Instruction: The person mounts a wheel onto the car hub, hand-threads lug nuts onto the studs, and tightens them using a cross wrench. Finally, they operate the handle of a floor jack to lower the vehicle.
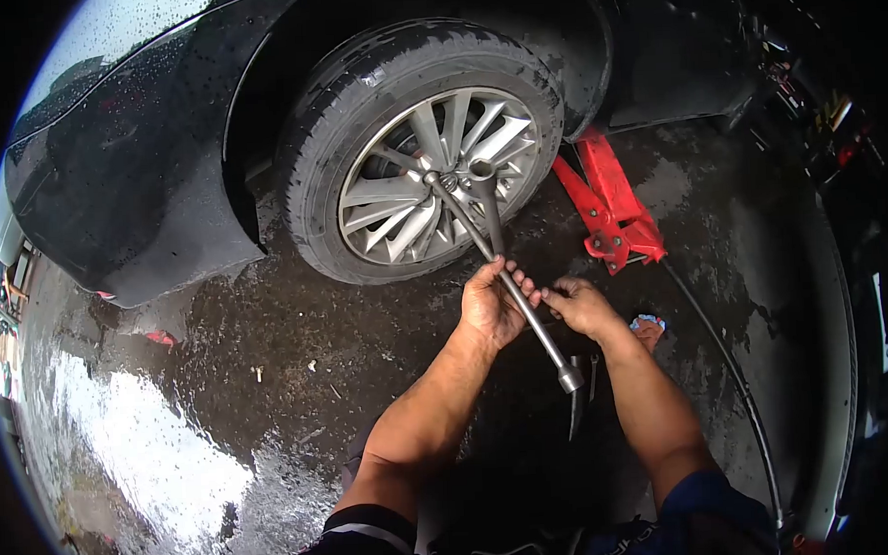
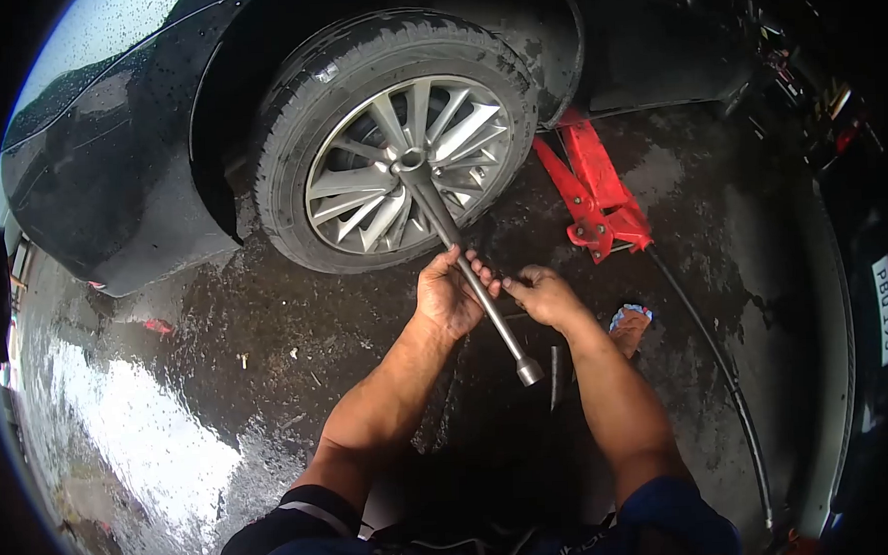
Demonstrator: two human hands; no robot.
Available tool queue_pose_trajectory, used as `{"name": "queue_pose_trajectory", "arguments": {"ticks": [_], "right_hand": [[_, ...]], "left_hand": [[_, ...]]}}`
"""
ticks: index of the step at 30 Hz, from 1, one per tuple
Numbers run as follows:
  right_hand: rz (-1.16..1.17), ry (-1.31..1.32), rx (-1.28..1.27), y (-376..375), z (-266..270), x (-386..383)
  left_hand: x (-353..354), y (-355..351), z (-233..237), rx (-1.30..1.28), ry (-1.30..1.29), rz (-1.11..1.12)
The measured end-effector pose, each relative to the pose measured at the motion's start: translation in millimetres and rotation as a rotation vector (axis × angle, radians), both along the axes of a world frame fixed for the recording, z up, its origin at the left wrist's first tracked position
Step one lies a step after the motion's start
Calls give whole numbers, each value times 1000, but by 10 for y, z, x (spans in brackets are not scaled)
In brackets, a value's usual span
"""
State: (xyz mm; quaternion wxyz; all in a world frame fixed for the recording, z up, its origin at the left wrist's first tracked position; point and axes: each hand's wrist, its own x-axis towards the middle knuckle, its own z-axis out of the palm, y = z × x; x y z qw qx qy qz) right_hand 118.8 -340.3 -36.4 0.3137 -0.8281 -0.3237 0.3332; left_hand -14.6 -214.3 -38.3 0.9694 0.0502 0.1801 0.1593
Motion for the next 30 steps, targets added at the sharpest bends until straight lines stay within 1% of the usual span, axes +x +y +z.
{"name": "queue_pose_trajectory", "arguments": {"ticks": [2,3,4,5,6,7,8,9,10,12,13,14,15,16,17,18,19,20,22,23,24,26,27,28,29,30], "right_hand": [[-9,-230,235,58,1,15],[-21,-357,347,105,163,-76],[-62,-190,455,188,-8,-7],[-127,110,442,233,154,-128],[29,-161,421,237,801,-374],[117,-412,441,323,826,-386],[123,-500,380,367,969,-459],[9,-411,309,368,1048,-492],[-8,-422,307,357,983,-419],[46,-514,437,394,918,-350],[36,-514,360,348,877,-311],[59,-594,288,334,858,-267],[37,-613,142,329,973,-307],[44,-634,164,335,795,-214],[0,-549,100,325,863,-243],[20,-609,172,329,778,-178],[-3,-554,169,308,837,-191],[46,-602,234,310,814,-150],[62,-595,276,286,775,-65],[39,-564,214,292,780,-50],[47,-557,210,299,787,-26],[95,-559,286,344,790,25],[100,-552,292,377,761,50],[121,-610,270,418,718,74],[139,-670,250,471,688,89],[176,-681,159,547,705,61]], "left_hand": [[2,19,-26,27,-4,-18],[11,-24,17,94,41,-8],[22,-82,66,99,111,13],[40,-160,116,140,157,45],[157,-227,-50,204,112,-12],[131,-345,144,295,120,6],[142,-401,39,321,152,-2],[155,-428,-15,348,191,8],[192,-460,-65,352,180,-9],[181,-527,-77,317,332,-31],[198,-539,-94,316,333,-80],[229,-536,-275,272,233,-99],[235,-588,-136,268,318,-113],[253,-604,-228,236,256,-112],[283,-620,-250,246,213,-123],[325,-642,-270,213,227,-129],[357,-649,-254,186,218,-135],[402,-658,-247,179,239,-126],[474,-661,-259,162,233,-104],[501,-665,-247,170,235,-86],[537,-660,-252,163,242,-80],[580,-620,-265,176,193,-52],[608,-581,-361,217,180,-64],[621,-531,-421,222,187,-56],[636,-472,-486,193,137,-42],[659,-411,-585,167,85,-35]]}}
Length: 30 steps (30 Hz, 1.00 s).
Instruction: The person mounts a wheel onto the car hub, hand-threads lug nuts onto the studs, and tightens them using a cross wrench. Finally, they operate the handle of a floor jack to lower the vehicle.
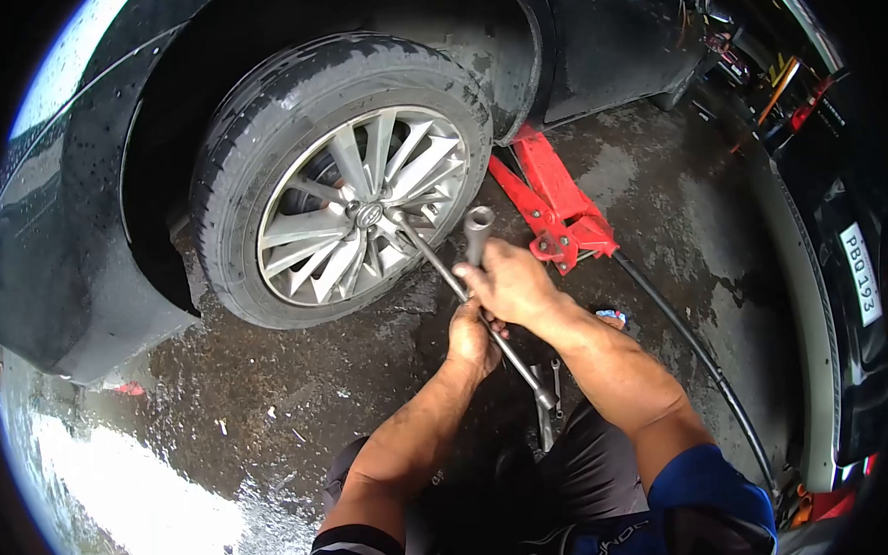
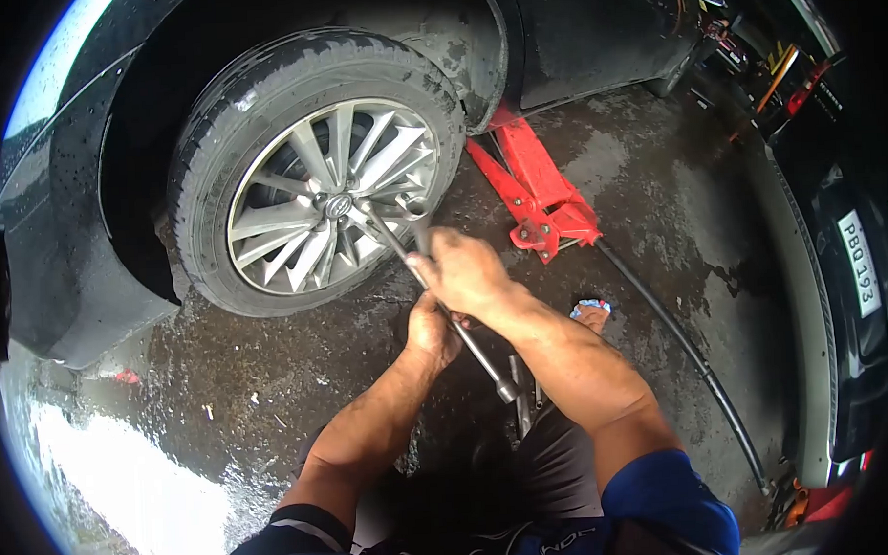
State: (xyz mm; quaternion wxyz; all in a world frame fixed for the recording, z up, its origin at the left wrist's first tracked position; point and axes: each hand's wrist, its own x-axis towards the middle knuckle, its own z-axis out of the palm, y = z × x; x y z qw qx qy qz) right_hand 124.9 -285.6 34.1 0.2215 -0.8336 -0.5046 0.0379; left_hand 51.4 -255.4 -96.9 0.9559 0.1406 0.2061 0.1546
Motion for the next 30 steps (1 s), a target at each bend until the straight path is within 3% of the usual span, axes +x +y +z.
{"name": "queue_pose_trajectory", "arguments": {"ticks": [1,2,3,4,6,7,8,9,10,11,12,14,15,16,18,20,22,24,27,28,30], "right_hand": [[48,-48,-41,76,-75,-44],[265,-343,-37,139,-212,-91],[505,-454,-14,200,-228,-78],[658,-496,-85,277,-213,-124],[807,-654,139,292,-254,-56],[688,-544,117,194,-176,158],[584,-431,107,124,-98,342],[86,106,-137,68,-665,755],[43,185,-353,-144,-1298,976],[-2,277,-568,-608,-1809,856],[-58,1138,-557,-1112,-1972,625],[-386,994,-585,-1096,-2210,590],[-504,1193,-447,-960,-1484,458],[-327,1090,-634,-853,-1860,713],[-39,471,-636,-783,-1309,762],[-167,465,-474,-778,-1057,839],[-187,305,-239,-832,-1152,921],[-289,761,-305,-914,-612,771],[-82,850,-386,-1067,-547,567],[-19,609,-472,-1113,-553,493],[20,733,-522,-1119,-411,240]], "left_hand": [[-24,13,-124,73,-146,-9],[-23,-48,-111,25,-174,42],[-90,-131,81,-22,-142,5],[-88,-264,-58,-106,-190,-99],[-172,-664,-411,-101,-456,-367],[-268,-806,-159,-140,-98,-334],[-267,-823,-169,-215,-66,-301],[-259,-805,31,-181,-40,-322],[-199,-772,226,-155,-15,-330],[-120,-769,119,-114,148,-245],[-90,-681,-204,-247,-14,-269],[-71,-565,215,-185,141,-226],[-4,-557,228,-137,167,-232],[38,-532,216,-129,156,-237],[48,-434,195,-119,39,-210],[89,-383,254,-54,45,-245],[96,-312,184,-94,15,-137],[82,-292,293,-64,57,-131],[76,-148,138,-57,27,-90],[121,-64,3,-68,38,-61],[52,-110,313,13,64,-86]]}}
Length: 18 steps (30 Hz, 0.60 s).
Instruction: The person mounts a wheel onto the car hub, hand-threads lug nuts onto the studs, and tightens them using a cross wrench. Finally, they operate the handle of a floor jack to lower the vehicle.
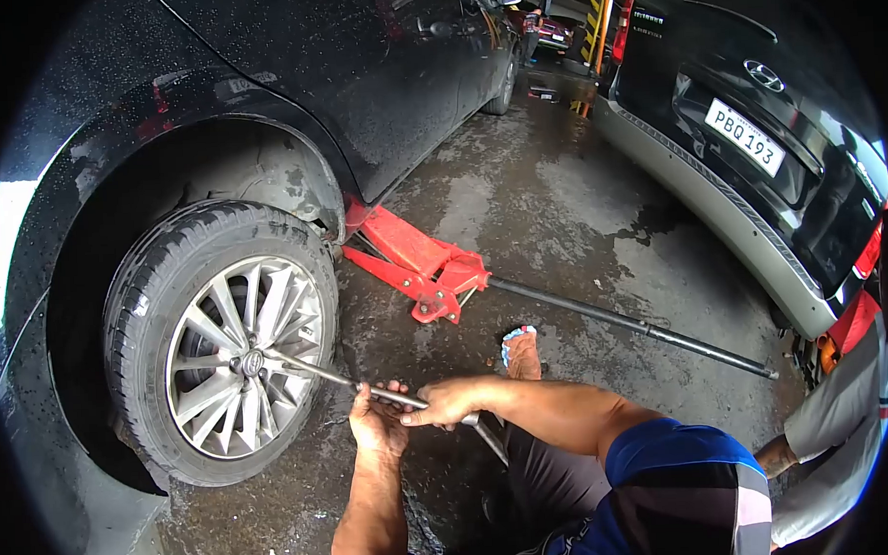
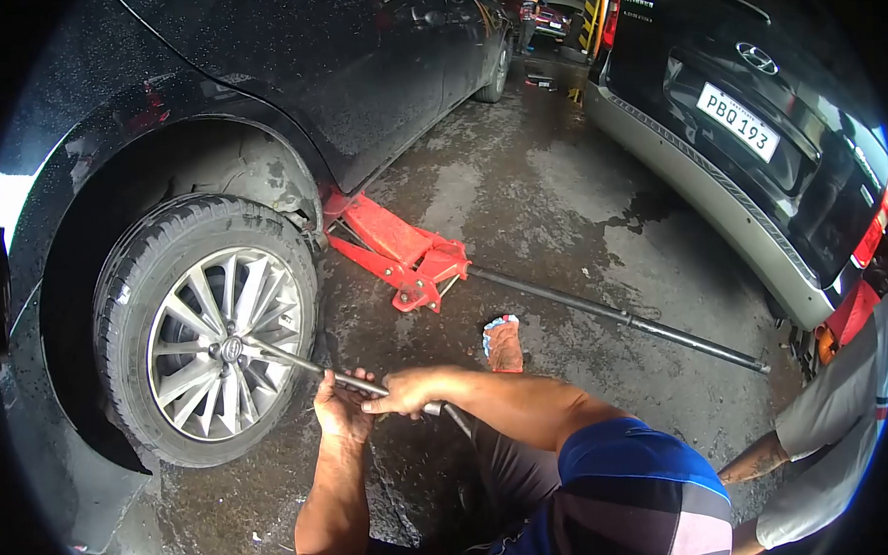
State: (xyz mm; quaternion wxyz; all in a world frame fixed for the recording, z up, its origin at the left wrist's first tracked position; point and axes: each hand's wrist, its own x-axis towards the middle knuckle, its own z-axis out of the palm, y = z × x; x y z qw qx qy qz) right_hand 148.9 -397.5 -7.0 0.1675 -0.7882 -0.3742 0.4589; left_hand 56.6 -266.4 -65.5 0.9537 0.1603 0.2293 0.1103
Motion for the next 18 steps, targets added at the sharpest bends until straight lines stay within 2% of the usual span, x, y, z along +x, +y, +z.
{"name": "queue_pose_trajectory", "arguments": {"ticks": [2,3,4,5,6,8,9,10,12,13,14,15,16,17,18], "right_hand": [[-13,35,105,43,-71,4],[-116,93,108,145,-110,34],[-220,152,112,222,-147,59],[-240,241,172,257,-135,106],[-369,281,136,361,-193,70],[-274,200,224,567,-357,81],[-245,109,245,625,-279,68],[-331,209,252,633,-204,33],[-50,-221,233,660,-51,94],[-59,-451,154,583,270,-33],[-150,-412,251,555,525,-100],[-307,-347,401,508,651,-197],[-238,-750,889,500,338,-174],[-148,-995,1224,554,418,-173],[-108,-1077,1238,586,320,-162]], "left_hand": [[-55,-69,74,7,-58,13],[-93,-85,74,13,-111,24],[-91,42,-373,192,-407,-294],[-61,-64,-698,-25,-414,-263],[-32,-222,-855,-241,-418,-231],[-217,-696,-108,-5,-98,-203],[-252,-795,42,-78,-55,-249],[-224,-800,-9,-85,-50,-249],[-189,-744,-158,-182,-216,-235],[-205,-741,-78,-116,-275,-181],[-160,-710,-11,-139,-288,-100],[-108,-611,-254,-249,-383,-192],[-96,-506,-519,-356,-482,-279],[-104,-563,-332,-228,-347,-144],[-79,-618,-131,-109,-204,-15]]}}
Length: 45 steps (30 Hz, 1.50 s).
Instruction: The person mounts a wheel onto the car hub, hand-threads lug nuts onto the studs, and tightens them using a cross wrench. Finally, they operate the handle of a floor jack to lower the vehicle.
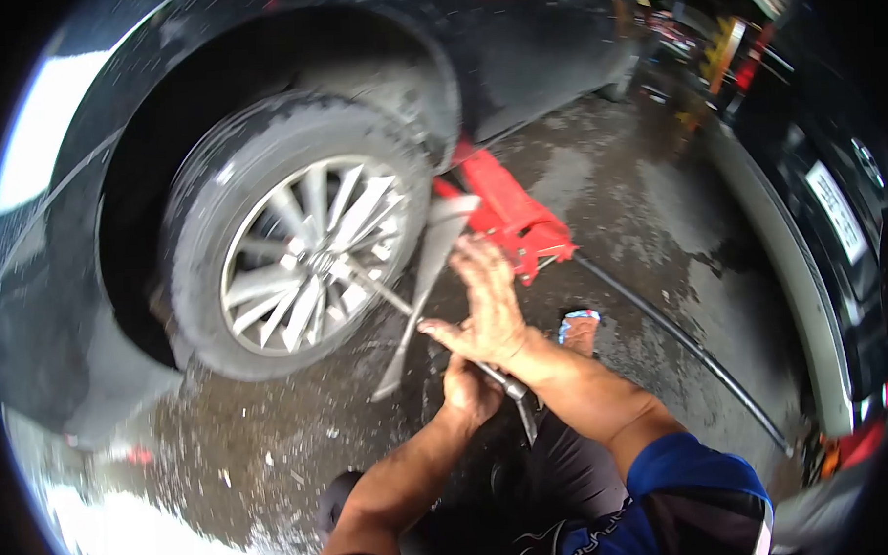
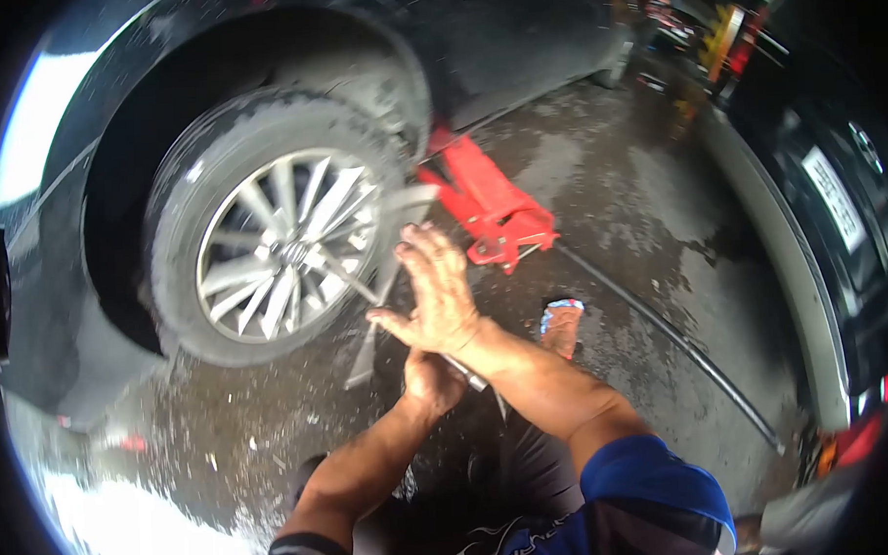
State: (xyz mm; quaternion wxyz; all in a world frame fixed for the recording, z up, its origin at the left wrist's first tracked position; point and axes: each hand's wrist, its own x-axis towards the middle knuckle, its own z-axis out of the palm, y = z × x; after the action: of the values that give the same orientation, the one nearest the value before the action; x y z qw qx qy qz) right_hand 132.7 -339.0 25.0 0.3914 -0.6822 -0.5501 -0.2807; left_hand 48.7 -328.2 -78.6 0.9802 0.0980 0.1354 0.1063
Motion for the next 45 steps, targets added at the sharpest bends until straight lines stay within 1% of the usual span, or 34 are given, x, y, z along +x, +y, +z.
{"name": "queue_pose_trajectory", "arguments": {"ticks": [1,2,4,6,8,10,12,13,14,16,17,18,19,20,21,22,23,24,26,28,29,30,32,33,34,35,36,37,38,40,42,43,44,45], "right_hand": [[23,-123,29,81,-28,46],[27,-178,41,178,-63,69],[11,-178,58,345,-112,40],[43,-159,63,414,-122,-35],[50,-111,52,473,-132,-94],[33,-71,9,525,-198,-130],[68,218,-4,584,-250,-150],[95,417,-72,579,-281,-160],[-62,637,-96,599,-201,-231],[432,1444,137,770,-275,-147],[249,1351,108,843,-467,-53],[72,1247,83,912,-629,70],[4,1478,483,959,-612,191],[46,1505,371,825,-786,373],[89,1305,223,727,-878,399],[126,1105,74,657,-956,382],[82,939,-28,631,-788,340],[107,876,-12,694,-704,299],[111,10,-333,774,-272,224],[387,-404,-500,924,-137,131],[495,-424,-521,980,-116,133],[483,-412,-517,965,-144,250],[121,-116,-503,827,-274,576],[-175,565,-759,660,-565,674],[-487,1261,-967,336,-1121,771],[118,1653,-1249,-383,-2067,956],[-184,1601,-524,-377,-2289,572],[-186,1600,-519,-355,-2266,624],[-84,1713,-540,-368,-2307,574],[140,1903,-567,-280,-2265,661],[369,2065,-586,-177,-2053,795],[259,2117,-599,-85,-1909,836],[-103,1752,-854,29,-1474,758],[-93,1367,-950,7,-1445,778]], "left_hand": [[-25,62,-29,-130,-27,-74],[-10,129,-154,-114,-43,-146],[-30,154,130,-19,10,-113],[-28,227,116,-35,-10,-71],[-69,293,126,41,-29,-63],[-97,334,147,19,-72,-80],[-39,366,120,36,-43,-25],[-51,382,88,12,22,-34],[-51,396,10,4,26,-24],[-38,442,-142,-70,65,-35],[-78,430,216,-47,140,25],[-98,491,121,-43,141,29],[-129,561,-62,-68,43,-30],[-143,620,-166,-89,-54,-91],[-169,623,208,-96,147,-13],[-144,671,203,-98,150,-7],[-150,649,155,-79,172,-13],[-175,595,96,-59,200,-27],[-162,458,-7,-102,193,-96],[-135,178,-111,-51,131,-189],[-99,80,-211,-62,92,-144],[-112,86,-212,-58,101,-157],[-126,165,-183,-110,48,-152],[-130,177,-5,-111,16,-132],[-87,179,22,-96,79,-102],[-100,218,-30,-131,45,-87],[-42,361,-50,-150,-4,-78],[0,427,162,-142,106,-59],[90,403,253,-93,209,-10],[129,464,50,-109,146,11],[124,533,184,-100,155,6],[163,545,152,-77,151,-11],[183,562,49,-76,145,-11],[169,588,-56,-73,158,-16]]}}
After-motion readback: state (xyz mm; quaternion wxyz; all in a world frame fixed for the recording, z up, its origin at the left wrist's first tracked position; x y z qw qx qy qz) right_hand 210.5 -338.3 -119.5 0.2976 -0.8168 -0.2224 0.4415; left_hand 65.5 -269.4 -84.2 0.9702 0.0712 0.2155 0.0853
